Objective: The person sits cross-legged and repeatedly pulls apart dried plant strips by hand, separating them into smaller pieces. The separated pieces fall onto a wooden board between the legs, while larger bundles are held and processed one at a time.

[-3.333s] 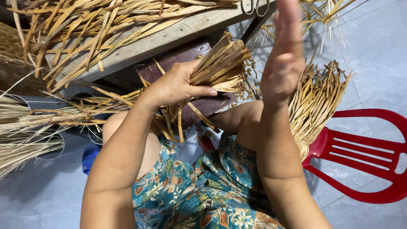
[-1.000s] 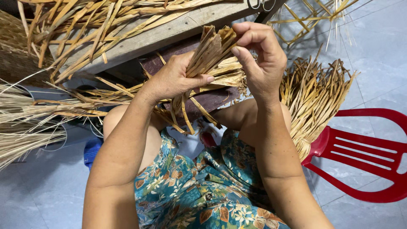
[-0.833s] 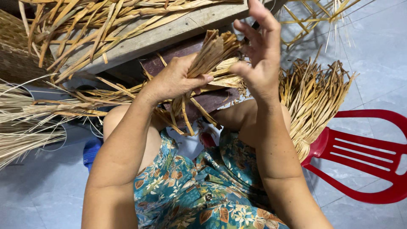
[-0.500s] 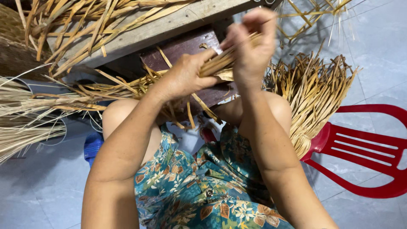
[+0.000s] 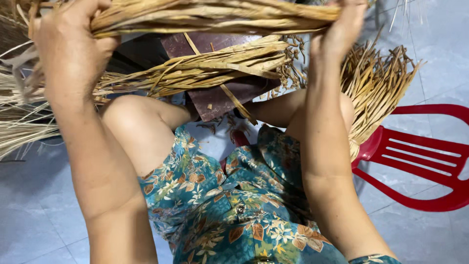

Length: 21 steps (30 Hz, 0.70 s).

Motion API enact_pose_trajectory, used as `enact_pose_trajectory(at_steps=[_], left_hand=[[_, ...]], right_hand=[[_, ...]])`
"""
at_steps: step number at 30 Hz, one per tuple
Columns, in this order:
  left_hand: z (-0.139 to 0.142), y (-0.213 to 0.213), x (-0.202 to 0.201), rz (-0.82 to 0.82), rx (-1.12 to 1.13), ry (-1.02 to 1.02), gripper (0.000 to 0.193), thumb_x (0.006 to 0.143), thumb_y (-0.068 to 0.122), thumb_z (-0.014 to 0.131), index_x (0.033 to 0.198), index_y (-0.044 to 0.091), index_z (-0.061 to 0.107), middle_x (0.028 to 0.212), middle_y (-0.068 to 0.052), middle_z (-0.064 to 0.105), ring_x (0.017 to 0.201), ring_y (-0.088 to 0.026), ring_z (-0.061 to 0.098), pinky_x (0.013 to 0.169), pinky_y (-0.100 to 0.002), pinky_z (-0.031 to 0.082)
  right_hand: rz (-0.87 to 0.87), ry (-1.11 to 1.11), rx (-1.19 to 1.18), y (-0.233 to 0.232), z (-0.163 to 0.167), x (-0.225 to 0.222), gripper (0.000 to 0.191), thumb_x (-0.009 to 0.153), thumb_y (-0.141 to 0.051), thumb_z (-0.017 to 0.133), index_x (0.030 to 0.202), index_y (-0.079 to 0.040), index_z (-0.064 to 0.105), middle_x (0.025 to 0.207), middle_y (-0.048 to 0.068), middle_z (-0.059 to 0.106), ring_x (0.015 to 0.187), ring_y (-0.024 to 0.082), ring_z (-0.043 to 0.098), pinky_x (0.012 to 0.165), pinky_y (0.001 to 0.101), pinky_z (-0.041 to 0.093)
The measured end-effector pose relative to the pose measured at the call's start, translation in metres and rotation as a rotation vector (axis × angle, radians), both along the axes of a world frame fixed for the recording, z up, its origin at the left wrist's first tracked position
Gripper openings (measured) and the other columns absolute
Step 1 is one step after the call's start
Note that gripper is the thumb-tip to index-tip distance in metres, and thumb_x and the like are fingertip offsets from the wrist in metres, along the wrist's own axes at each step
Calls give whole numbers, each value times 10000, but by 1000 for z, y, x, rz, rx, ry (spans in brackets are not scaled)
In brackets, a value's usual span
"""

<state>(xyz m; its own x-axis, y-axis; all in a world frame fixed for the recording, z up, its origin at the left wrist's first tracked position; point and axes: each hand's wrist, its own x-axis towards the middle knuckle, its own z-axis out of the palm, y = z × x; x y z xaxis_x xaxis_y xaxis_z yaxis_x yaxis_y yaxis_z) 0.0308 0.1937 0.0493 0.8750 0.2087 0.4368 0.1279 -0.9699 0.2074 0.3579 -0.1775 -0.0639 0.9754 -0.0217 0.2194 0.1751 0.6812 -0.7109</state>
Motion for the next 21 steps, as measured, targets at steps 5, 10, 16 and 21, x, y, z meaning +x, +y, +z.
enact_pose_trajectory(at_steps=[5, 10, 16, 21], left_hand=[[-39, 11, 7, 237, 29, 487, 595, 710, 324, 923, 1257, 186, 734, 1160, -163, 720, 1100, -374, 633, 965, -672, 368], [-93, -21, 61, -34, -68, 723, 1038, 614, 501, 931, 1495, 180, 485, 1446, -162, 519, 1331, -365, 486, 1002, -673, 365], [-121, -119, 142, -239, -79, 743, 1389, 541, 614, 930, 1591, 166, 140, 1652, -214, 224, 1458, -403, 204, 1108, -672, 221], [-148, -147, 152, -169, -130, 599, 1285, 600, 584, 933, 1592, 172, 229, 1530, -219, 368, 1424, -456, 300, 1080, -697, 286]], right_hand=[[-40, 312, -291, 48, -32, -36, 306, 940, -290, 767, 1047, -41, 625, 908, 55, 629, 835, 183, 607, 787, 351, 559], [-188, 355, -524, 68, -38, -60, 295, 889, -282, 796, 973, -21, 688, 890, 59, 700, 808, 164, 633, 761, 329, 554], [-290, 219, -731, 72, -27, -62, 314, 897, -293, 809, 968, -7, 700, 919, 86, 726, 841, 158, 635, 794, 313, 545], [-322, 7, -1202, 59, -14, -69, 509, 876, -348, 872, 1239, -68, 650, 1272, 153, 620, 1189, 276, 579, 1051, 400, 473]])
